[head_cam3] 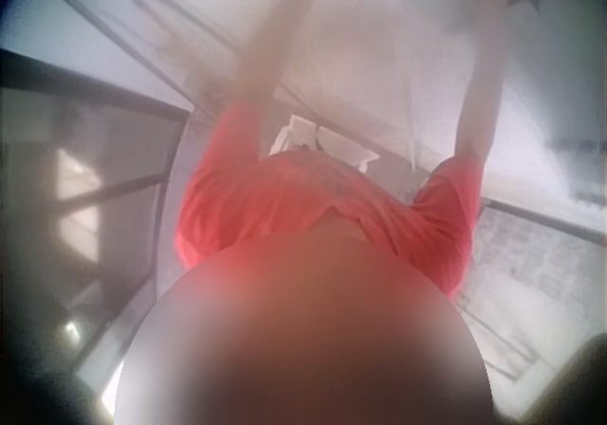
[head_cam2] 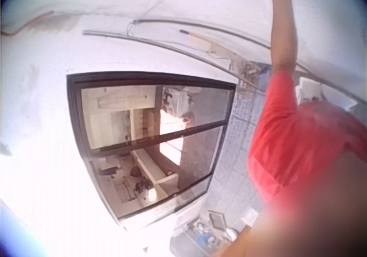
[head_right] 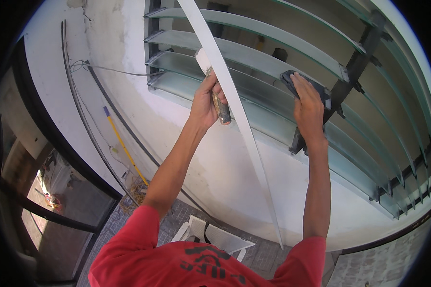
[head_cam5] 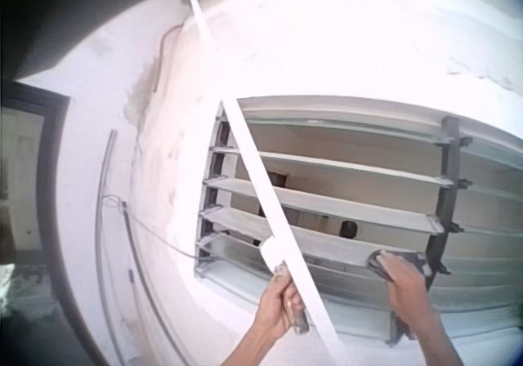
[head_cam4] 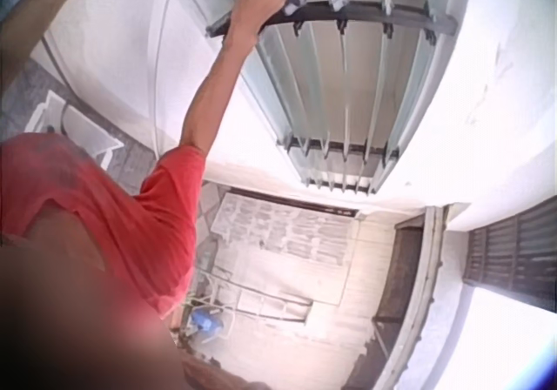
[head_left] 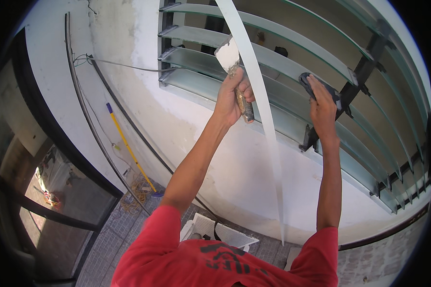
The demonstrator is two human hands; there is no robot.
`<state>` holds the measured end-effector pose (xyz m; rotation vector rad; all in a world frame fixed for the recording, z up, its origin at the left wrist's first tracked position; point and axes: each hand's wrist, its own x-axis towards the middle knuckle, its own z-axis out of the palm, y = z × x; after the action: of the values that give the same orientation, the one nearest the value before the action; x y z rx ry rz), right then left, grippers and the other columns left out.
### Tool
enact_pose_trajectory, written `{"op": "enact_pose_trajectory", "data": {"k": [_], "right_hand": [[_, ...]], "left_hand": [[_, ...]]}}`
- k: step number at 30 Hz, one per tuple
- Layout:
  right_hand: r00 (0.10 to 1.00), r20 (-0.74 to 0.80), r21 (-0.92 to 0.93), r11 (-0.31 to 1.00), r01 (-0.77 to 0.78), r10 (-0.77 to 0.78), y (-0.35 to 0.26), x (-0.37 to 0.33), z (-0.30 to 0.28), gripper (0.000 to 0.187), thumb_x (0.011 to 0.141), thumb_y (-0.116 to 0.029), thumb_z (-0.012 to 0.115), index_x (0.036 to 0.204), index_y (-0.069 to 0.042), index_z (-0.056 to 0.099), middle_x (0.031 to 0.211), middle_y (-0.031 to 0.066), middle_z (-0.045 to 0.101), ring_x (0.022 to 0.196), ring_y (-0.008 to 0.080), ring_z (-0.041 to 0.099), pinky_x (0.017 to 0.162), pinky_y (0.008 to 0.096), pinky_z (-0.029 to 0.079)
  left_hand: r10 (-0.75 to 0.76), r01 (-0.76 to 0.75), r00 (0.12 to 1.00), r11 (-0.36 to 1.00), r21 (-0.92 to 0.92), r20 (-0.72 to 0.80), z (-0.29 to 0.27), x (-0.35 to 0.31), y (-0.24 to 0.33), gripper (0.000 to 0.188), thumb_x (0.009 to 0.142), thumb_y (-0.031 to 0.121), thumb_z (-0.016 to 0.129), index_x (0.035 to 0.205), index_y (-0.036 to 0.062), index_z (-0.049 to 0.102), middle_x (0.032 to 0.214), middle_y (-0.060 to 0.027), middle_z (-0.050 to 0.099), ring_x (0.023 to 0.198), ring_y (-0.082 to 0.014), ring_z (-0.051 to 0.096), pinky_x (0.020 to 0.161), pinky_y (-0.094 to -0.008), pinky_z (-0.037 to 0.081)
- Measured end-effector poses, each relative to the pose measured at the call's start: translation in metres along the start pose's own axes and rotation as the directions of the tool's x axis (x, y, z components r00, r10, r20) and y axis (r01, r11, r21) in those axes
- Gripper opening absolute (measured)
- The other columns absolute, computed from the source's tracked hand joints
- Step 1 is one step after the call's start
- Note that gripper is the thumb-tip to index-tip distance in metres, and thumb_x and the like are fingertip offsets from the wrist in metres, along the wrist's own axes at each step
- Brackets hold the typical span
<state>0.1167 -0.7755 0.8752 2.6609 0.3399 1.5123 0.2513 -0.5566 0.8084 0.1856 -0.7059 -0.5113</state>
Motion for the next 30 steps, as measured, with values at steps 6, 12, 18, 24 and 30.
{"op": "enact_pose_trajectory", "data": {"k": [6,12,18,24,30], "right_hand": [[1.000,-0.001,-0.001,1.000,0.007,-0.007,0.002,0.001,0.005,0.054,0.081,0.011,0.056,0.132,-0.006,0.059,0.137,0.0137,0.059,0.127,0.0344,0.054,0.111,0.0434,0.041],[1.000,0.019,0.001,1.000,-0.017,0.017,0.002,0.001,-0.001,0.054,0.081,0.009,0.059,0.133,-0.007,0.058,0.139,0.0131,0.057,0.128,0.0344,0.053,0.112,0.0435,0.041],[1.000,0.019,0.015,1.000,-0.005,0.005,0.001,-0.002,0.000,0.053,0.084,0.007,0.059,0.135,-0.007,0.057,0.139,0.0137,0.057,0.127,0.0336,0.054,0.114,0.0440,0.039],[0.989,-0.132,-0.015,0.998,0.060,-0.062,-0.018,-0.026,-0.036,0.045,0.081,0.010,0.060,0.123,-0.005,0.064,0.128,0.0111,0.065,0.120,0.0296,0.060,0.110,0.0432,0.043],[0.912,-0.146,0.334,0.886,-0.321,0.385,-0.060,-0.102,-0.084,0.033,0.085,0.008,0.058,0.115,0.000,0.066,0.105,0.0136,0.071,0.094,0.0281,0.068,0.087,0.0353,0.052]], "left_hand": [[0.035,-0.027,0.995,0.996,0.084,-0.093,0.000,-0.003,-0.004,0.018,0.104,0.029,0.053,0.097,0.0125,0.049,0.068,0.0036,0.046,0.058,-0.0085,0.048,0.051,-0.0259,0.045],[-0.201,0.200,0.979,0.979,-0.039,-0.016,-0.037,-0.062,-0.018,0.014,0.104,0.025,0.052,0.106,0.0115,0.051,0.065,0.0029,0.046,0.055,-0.0085,0.048,0.046,-0.0235,0.043],[-0.206,0.256,0.962,0.906,0.337,-0.177,-0.032,-0.124,0.006,0.014,0.102,0.021,0.056,0.103,0.0099,0.049,0.065,0.0015,0.044,0.050,-0.0105,0.047,0.043,-0.0243,0.042],[-0.099,0.301,0.928,0.767,0.567,-0.358,-0.036,-0.185,0.035,0.018,0.099,0.020,0.061,0.099,0.0088,0.047,0.064,0.0009,0.043,0.049,-0.0111,0.047,0.043,-0.0256,0.043],[-0.063,0.354,0.846,0.809,0.470,-0.529,-0.048,-0.256,0.046,0.023,0.100,0.029,0.059,0.100,0.0083,0.048,0.063,0.0001,0.043,0.049,-0.0121,0.048,0.043,-0.0269,0.044]]}}
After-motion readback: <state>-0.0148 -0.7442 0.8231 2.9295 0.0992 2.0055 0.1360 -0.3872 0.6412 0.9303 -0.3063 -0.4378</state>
